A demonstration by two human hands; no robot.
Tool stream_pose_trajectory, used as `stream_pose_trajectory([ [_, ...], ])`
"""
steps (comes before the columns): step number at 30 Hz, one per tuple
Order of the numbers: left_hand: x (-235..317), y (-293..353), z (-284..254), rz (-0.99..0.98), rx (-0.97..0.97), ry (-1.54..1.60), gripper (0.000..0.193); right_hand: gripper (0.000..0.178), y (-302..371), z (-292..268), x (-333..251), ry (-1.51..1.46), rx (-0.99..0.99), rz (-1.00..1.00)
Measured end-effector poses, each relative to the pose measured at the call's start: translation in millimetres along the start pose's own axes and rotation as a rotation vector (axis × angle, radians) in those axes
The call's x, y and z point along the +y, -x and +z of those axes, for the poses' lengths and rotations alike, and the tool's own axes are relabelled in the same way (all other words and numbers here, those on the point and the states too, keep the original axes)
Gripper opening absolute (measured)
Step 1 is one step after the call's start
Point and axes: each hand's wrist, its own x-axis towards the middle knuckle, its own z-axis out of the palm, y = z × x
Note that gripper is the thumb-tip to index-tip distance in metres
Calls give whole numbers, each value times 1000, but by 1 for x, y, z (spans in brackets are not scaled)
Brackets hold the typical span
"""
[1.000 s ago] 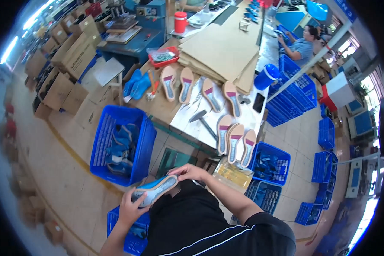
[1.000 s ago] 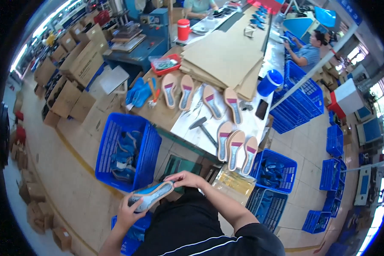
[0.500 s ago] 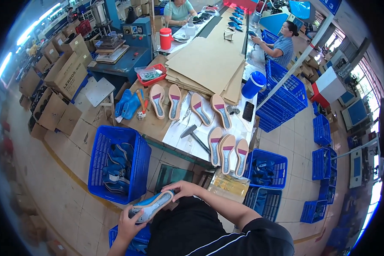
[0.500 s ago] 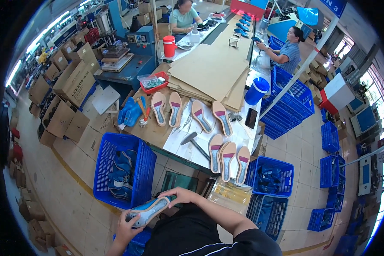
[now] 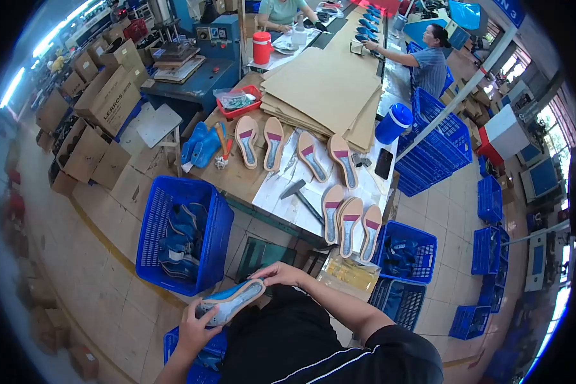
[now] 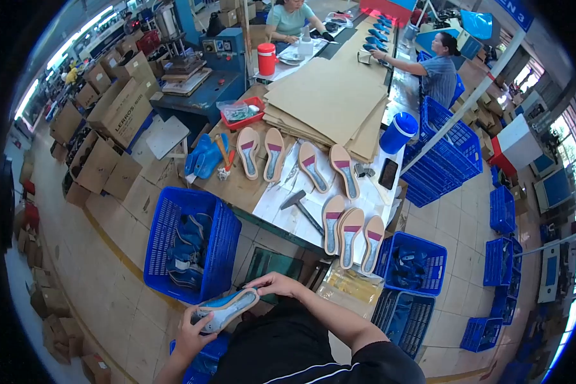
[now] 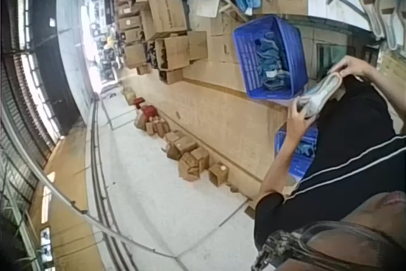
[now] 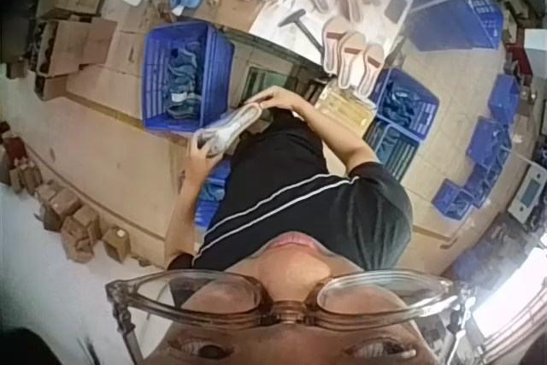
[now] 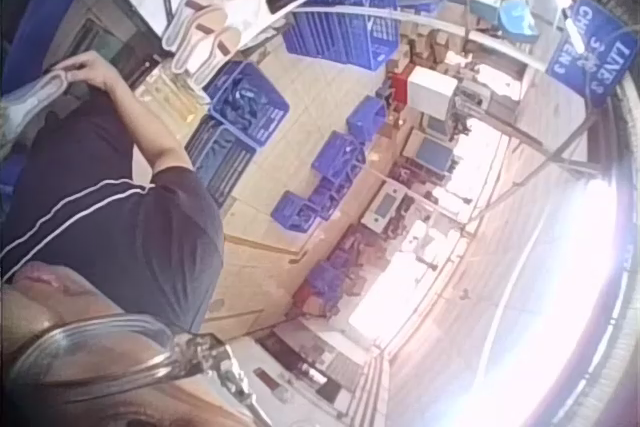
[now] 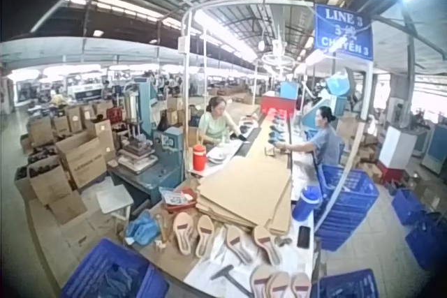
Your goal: Hammer and align footwear components on a last for shoe production.
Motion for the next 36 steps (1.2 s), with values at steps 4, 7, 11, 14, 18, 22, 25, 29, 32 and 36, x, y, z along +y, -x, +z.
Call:
stream_pose_trajectory([
  [4, 4, -3, -3, -34, -21, -8, 61, 40, -1, 2, 3, -19, 48, -35],
  [7, 0, 1, 0, -16, -20, -8, 61, 33, -1, 7, 3, -29, 83, -50],
  [11, -2, -4, 2, 3, 6, -13, 61, 29, -5, 13, 0, -18, 199, -15],
  [14, -2, -1, 1, 13, 22, -31, 61, 36, 0, 17, -6, -1, 148, -84],
  [18, -7, 1, 5, 5, 39, -17, 63, 36, 7, 22, -11, -10, 191, -45],
  [22, -7, 0, 7, -3, 7, -29, 64, 34, -1, 21, 5, -141, 459, -72],
  [25, -6, 1, 6, -19, 8, -32, 65, 32, -2, 4, 16, -89, 849, -112],
  [29, -4, 8, 7, -50, 18, -43, 65, 25, 0, -58, 9, 687, 1317, -159],
  [32, -1, 5, 5, -40, 31, -36, 66, 32, 7, -130, -3, 1240, 1361, 11],
  [36, 4, -1, 9, -40, 27, -16, 61, 57, 9, -204, -14, 1453, 1370, 100],
])
